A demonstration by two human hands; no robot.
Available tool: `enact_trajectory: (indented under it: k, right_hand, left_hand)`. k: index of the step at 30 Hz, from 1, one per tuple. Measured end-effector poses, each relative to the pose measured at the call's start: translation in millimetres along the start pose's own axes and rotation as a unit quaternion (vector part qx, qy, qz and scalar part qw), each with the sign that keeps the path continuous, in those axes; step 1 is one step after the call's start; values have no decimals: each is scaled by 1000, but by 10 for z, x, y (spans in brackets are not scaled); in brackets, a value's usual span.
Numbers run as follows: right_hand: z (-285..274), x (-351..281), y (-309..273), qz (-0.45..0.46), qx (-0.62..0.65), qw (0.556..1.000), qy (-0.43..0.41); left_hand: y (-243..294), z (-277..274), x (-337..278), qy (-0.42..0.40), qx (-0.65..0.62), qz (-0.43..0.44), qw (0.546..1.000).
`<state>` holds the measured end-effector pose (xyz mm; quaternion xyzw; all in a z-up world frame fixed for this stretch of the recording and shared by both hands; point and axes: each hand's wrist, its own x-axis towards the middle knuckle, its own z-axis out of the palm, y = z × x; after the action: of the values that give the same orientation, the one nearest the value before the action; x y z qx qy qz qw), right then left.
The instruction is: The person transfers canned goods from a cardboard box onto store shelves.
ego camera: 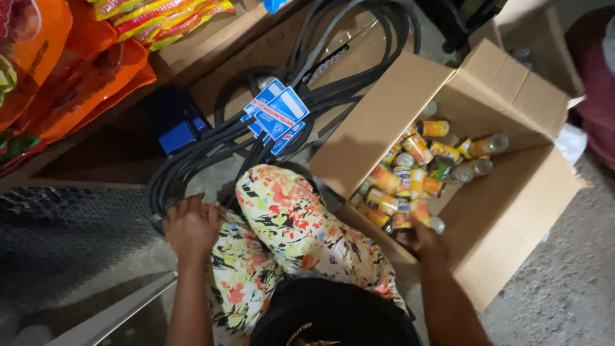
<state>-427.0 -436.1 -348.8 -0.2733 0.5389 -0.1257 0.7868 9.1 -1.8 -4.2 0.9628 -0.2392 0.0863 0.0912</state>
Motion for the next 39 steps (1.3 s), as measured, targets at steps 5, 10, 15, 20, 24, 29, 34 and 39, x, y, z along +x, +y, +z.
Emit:
enact_trajectory:
  k: [5, 10, 15, 20, 24, 29, 34, 39]
  right_hand:
    - [192, 160, -198, 171, -36, 982, 75]
    - [149, 186, 12, 80, -186, 969, 141]
    - [-20, 537, 82, 106, 89, 985, 108]
    - [300, 329, -318, 151, 63, 980, 117]
    - [-196, 425, -531, 54, 207, 974, 77]
    - [-357, 314, -1178, -86, 367, 926, 24]
    - [683, -558, -1073, -145, -276, 950, -10]
    - [1062, -330, -275, -25, -486, 869, -93]
  left_hand:
    - [-51, 111, 48, -8, -1, 5, 1000]
    - [-26, 84, 57, -10, 7, 9, 1000]
    - [-19, 88, 44, -7, -7, 12, 1000]
    - [-33, 105, 49, -9, 13, 15, 1000]
    - [-88, 143, 31, -7, -5, 20, 1000]
    - [-87, 62, 73, -41, -63, -13, 997]
    - [-211, 148, 45, 69, -219, 11, 973]
    - [70, 61, 51, 123, -355, 34, 926]
